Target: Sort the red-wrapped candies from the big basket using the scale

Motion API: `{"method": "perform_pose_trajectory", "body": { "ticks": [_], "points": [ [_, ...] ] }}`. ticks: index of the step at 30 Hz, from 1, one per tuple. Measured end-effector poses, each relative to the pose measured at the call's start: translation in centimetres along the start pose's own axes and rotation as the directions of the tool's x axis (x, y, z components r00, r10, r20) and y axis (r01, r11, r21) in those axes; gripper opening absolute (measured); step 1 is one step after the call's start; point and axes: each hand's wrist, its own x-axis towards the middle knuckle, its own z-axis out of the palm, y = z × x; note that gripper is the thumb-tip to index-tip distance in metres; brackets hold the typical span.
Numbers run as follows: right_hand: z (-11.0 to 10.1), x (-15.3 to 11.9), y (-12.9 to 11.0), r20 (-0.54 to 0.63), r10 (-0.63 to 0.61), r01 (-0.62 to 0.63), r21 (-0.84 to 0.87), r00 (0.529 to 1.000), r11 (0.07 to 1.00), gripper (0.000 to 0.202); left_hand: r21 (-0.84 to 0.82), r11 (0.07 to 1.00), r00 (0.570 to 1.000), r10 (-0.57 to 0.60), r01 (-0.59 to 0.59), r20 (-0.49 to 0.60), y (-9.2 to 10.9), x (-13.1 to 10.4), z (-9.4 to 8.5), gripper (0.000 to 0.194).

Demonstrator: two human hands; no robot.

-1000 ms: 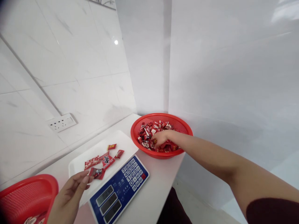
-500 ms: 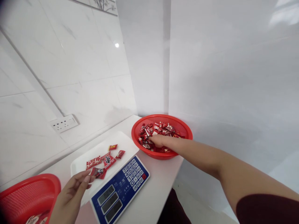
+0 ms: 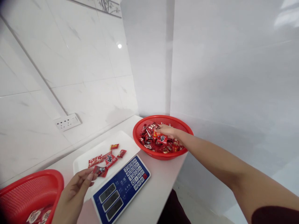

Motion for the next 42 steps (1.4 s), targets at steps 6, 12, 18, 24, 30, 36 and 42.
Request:
{"method": "perform_pose_trajectory", "body": {
  "ticks": [6, 12, 18, 24, 30, 36, 42],
  "points": [
    [0.0, -1.0, -1.0, 0.023, 0.055, -0.058, 0.162, 0.998, 0.985, 0.033, -0.015, 1.0, 0.999, 0.007, -0.007, 0.032, -0.2, 0.0, 0.4, 0.047],
    [1.0, -3.1, -5.0, 0.09, 0.007, -0.031, 0.264, 0.996, 0.964, 0.032, -0.029, 0.999, 0.998, 0.021, -0.02, 0.061, 0.1, -0.3, 0.9, 0.043],
    [6.7, -7.2, -10.0, 0.486, -0.24, -0.024, 0.475, 0.84, 0.88, 0.029, -0.046, 0.996, 0.992, 0.076, -0.072, 0.102, 0.8, -1.2, 1.2, 0.036],
    [12.9, -12.0, -11.5, 0.707, -0.419, -0.073, 0.551, 0.569, 0.831, 0.032, 0.016, 0.992, 0.955, 0.113, -0.122, 0.276, 1.6, -2.5, 1.4, 0.033],
    [14.1, -13.0, -11.1, 0.652, -0.257, -0.186, 0.529, 0.713, 0.828, 0.031, -0.092, 0.986, 0.99, 0.141, -0.137, 0.033, 0.8, -1.3, -0.1, 0.022],
    [10.8, -13.9, -7.9, 0.446, -0.063, -0.294, 0.683, 0.893, 0.669, 0.025, -0.035, 0.984, 0.972, 0.164, -0.172, -0.168, -0.4, 0.5, -2.1, 0.023],
    [10.3, -15.3, -6.1, 0.414, 0.053, -0.362, 0.719, 0.909, 0.592, 0.02, 0.082, 0.985, 0.983, 0.157, -0.149, -0.097, -0.7, 0.4, -1.5, 0.024]
  ]
}}
